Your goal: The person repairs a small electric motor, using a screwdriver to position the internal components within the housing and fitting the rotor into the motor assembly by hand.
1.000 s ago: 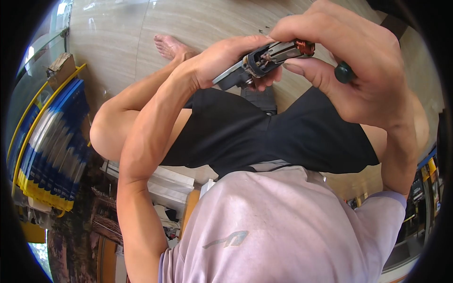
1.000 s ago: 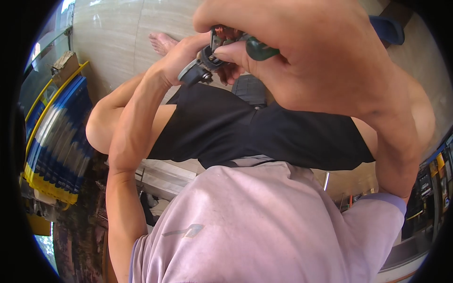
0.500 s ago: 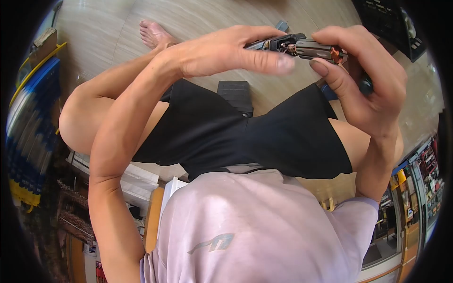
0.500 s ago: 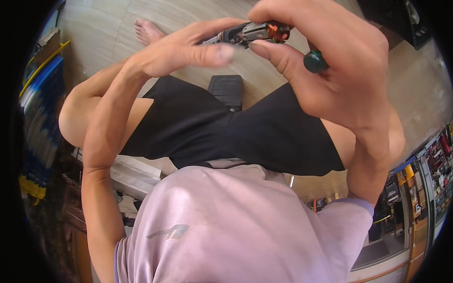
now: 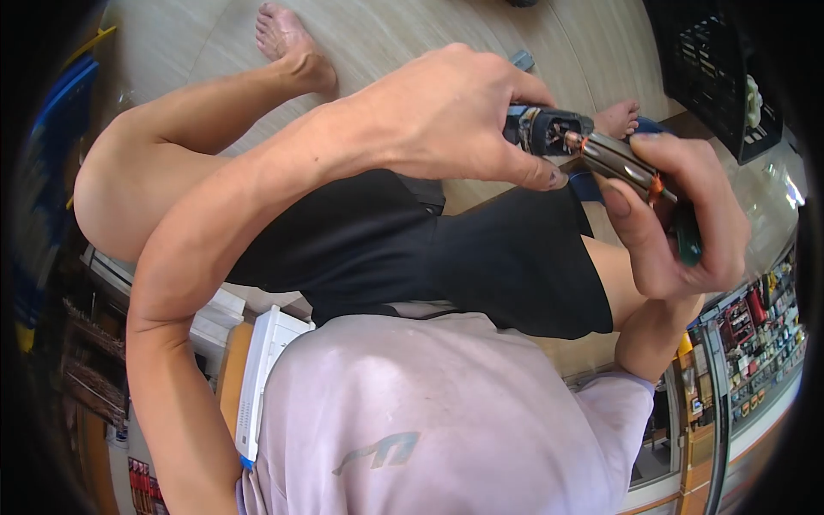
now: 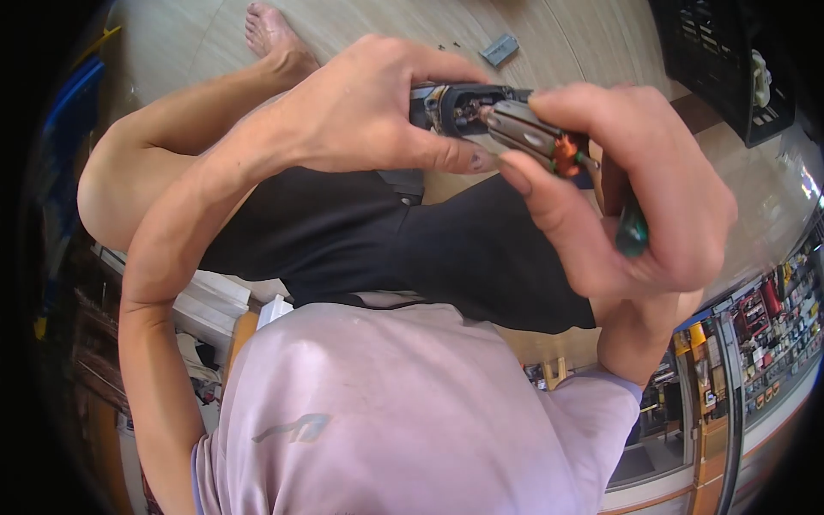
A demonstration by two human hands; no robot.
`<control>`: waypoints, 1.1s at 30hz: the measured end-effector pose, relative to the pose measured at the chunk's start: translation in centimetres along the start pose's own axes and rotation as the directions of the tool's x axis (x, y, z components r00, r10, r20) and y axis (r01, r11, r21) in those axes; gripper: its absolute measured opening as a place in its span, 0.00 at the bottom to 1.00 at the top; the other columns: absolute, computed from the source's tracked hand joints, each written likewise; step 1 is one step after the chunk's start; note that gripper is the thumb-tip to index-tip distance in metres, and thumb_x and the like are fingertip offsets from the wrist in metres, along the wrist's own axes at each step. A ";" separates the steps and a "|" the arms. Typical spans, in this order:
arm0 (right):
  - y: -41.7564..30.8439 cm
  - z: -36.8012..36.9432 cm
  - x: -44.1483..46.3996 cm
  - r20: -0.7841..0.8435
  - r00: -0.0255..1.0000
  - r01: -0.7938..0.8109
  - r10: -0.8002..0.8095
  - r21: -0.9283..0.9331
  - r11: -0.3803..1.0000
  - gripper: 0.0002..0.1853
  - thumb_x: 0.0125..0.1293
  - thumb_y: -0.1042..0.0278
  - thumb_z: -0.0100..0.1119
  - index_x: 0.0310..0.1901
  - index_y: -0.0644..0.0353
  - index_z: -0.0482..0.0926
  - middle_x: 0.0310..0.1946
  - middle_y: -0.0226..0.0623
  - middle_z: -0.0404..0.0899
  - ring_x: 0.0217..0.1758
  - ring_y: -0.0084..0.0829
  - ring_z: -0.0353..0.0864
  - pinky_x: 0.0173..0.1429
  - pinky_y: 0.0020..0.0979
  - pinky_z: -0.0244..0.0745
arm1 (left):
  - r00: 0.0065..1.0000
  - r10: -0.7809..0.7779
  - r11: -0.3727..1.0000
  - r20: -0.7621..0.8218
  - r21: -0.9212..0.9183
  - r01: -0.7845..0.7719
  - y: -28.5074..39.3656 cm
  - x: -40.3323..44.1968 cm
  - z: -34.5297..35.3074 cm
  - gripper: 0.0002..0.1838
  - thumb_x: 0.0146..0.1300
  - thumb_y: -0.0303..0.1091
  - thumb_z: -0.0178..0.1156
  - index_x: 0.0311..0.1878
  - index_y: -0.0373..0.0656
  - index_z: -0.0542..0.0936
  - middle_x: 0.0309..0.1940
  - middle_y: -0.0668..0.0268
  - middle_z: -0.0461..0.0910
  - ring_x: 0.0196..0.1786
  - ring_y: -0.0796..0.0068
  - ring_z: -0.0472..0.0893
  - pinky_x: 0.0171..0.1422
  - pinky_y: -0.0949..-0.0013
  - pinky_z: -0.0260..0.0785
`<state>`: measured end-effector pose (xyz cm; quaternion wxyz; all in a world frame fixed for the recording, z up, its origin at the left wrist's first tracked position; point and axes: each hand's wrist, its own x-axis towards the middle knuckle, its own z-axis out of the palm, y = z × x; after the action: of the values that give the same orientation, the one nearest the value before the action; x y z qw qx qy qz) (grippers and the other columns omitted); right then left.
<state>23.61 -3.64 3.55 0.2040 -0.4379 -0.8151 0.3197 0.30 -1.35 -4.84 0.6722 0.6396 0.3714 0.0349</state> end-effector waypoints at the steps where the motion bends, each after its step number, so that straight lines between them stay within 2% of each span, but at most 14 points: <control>1: -0.2 0.1 -0.1 -0.008 1.000 0.009 -0.009 -0.012 1.000 0.19 0.60 0.71 0.79 0.48 0.73 0.83 0.36 0.49 0.86 0.35 0.34 0.85 0.40 0.26 0.77 | 0.999 0.033 0.999 -0.023 0.004 -0.033 -0.4 -0.2 0.3 0.23 0.56 0.41 0.78 0.51 0.38 0.87 0.36 0.58 0.88 0.35 0.69 0.85 0.44 0.65 0.77; 4: -0.9 0.1 -0.3 -0.014 0.999 0.034 -0.035 -0.029 0.999 0.21 0.60 0.65 0.80 0.46 0.73 0.83 0.36 0.51 0.86 0.36 0.40 0.86 0.42 0.31 0.80 | 0.993 0.099 0.991 -0.062 -0.084 -0.104 -0.6 -0.6 0.9 0.23 0.55 0.39 0.77 0.51 0.37 0.86 0.36 0.56 0.88 0.36 0.68 0.86 0.44 0.65 0.78; 5: -1.0 0.1 -0.5 -0.015 0.999 0.040 -0.040 -0.031 0.999 0.21 0.61 0.64 0.80 0.45 0.73 0.83 0.36 0.52 0.86 0.36 0.42 0.86 0.42 0.32 0.80 | 0.990 0.122 0.989 -0.068 -0.071 -0.126 -0.5 -0.6 0.9 0.22 0.54 0.37 0.77 0.51 0.37 0.86 0.33 0.56 0.88 0.34 0.66 0.86 0.43 0.64 0.78; 8: -1.0 0.2 -0.5 -0.026 0.998 0.052 -0.053 -0.037 0.998 0.21 0.60 0.64 0.80 0.45 0.74 0.83 0.36 0.52 0.86 0.35 0.42 0.86 0.41 0.32 0.80 | 1.000 0.018 0.999 0.022 -0.051 -0.017 0.3 -0.7 0.1 0.22 0.54 0.38 0.76 0.51 0.37 0.87 0.30 0.55 0.87 0.32 0.62 0.86 0.41 0.63 0.78; 11: -0.1 0.5 0.0 -0.063 0.995 0.069 -0.072 -0.056 0.996 0.22 0.55 0.71 0.81 0.47 0.74 0.84 0.36 0.51 0.87 0.32 0.37 0.86 0.37 0.27 0.78 | 0.991 0.070 0.996 -0.110 0.063 -0.063 -0.1 -0.6 0.4 0.23 0.56 0.50 0.71 0.43 0.38 0.89 0.23 0.51 0.84 0.31 0.48 0.86 0.43 0.54 0.80; 14: 0.1 -0.1 0.0 -0.010 1.000 -0.011 0.010 -0.092 0.996 0.23 0.56 0.73 0.80 0.51 0.75 0.83 0.40 0.50 0.88 0.33 0.30 0.84 0.35 0.22 0.74 | 0.997 0.000 0.998 -0.081 0.057 0.005 -0.4 -0.6 0.2 0.23 0.53 0.41 0.74 0.48 0.36 0.88 0.29 0.53 0.86 0.30 0.59 0.86 0.40 0.63 0.78; 15: 0.1 -0.6 -0.3 0.022 0.998 -0.061 0.063 -0.082 0.995 0.23 0.60 0.71 0.78 0.53 0.77 0.83 0.42 0.53 0.87 0.37 0.33 0.86 0.38 0.24 0.77 | 0.996 0.012 0.999 -0.086 0.052 -0.007 -0.5 -0.6 0.2 0.22 0.53 0.41 0.74 0.48 0.36 0.88 0.29 0.53 0.86 0.30 0.60 0.86 0.40 0.63 0.78; 19: 0.1 -0.6 -0.1 0.054 0.995 -0.076 0.079 -0.070 0.995 0.24 0.66 0.67 0.75 0.54 0.79 0.81 0.47 0.57 0.87 0.43 0.36 0.87 0.41 0.22 0.78 | 0.995 0.010 1.000 -0.099 0.027 -0.007 -0.5 -0.6 0.2 0.21 0.53 0.37 0.73 0.49 0.37 0.88 0.29 0.54 0.86 0.29 0.62 0.85 0.40 0.64 0.77; 25: 0.6 -0.7 -0.2 0.038 0.995 -0.087 0.090 -0.076 0.993 0.23 0.67 0.66 0.73 0.55 0.78 0.82 0.48 0.55 0.87 0.41 0.30 0.87 0.40 0.19 0.76 | 0.995 -0.033 0.999 -0.090 -0.007 0.033 0.0 -0.9 0.1 0.20 0.53 0.34 0.71 0.50 0.36 0.88 0.27 0.56 0.85 0.27 0.67 0.82 0.38 0.66 0.75; 29: 0.6 -1.0 0.2 0.074 0.989 -0.117 0.126 -0.114 0.987 0.22 0.68 0.66 0.73 0.55 0.76 0.82 0.48 0.49 0.88 0.38 0.25 0.86 0.39 0.17 0.73 | 0.993 -0.026 0.999 -0.115 -0.043 0.021 0.0 -0.9 0.0 0.20 0.54 0.35 0.71 0.50 0.37 0.87 0.25 0.60 0.82 0.27 0.73 0.78 0.37 0.67 0.73; 33: 2.1 -0.3 0.2 0.059 0.993 -0.098 0.100 -0.026 0.995 0.20 0.71 0.68 0.70 0.55 0.77 0.82 0.46 0.45 0.88 0.36 0.20 0.81 0.37 0.16 0.68 | 0.992 -0.077 0.993 -0.099 -0.095 0.067 0.1 -0.9 -0.1 0.19 0.55 0.36 0.71 0.48 0.37 0.87 0.24 0.64 0.80 0.28 0.77 0.75 0.36 0.68 0.70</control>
<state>24.97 -2.52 2.32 0.1583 -0.4702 -0.8018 0.3332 -0.32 -1.72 -4.36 0.6817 0.5916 0.4263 0.0603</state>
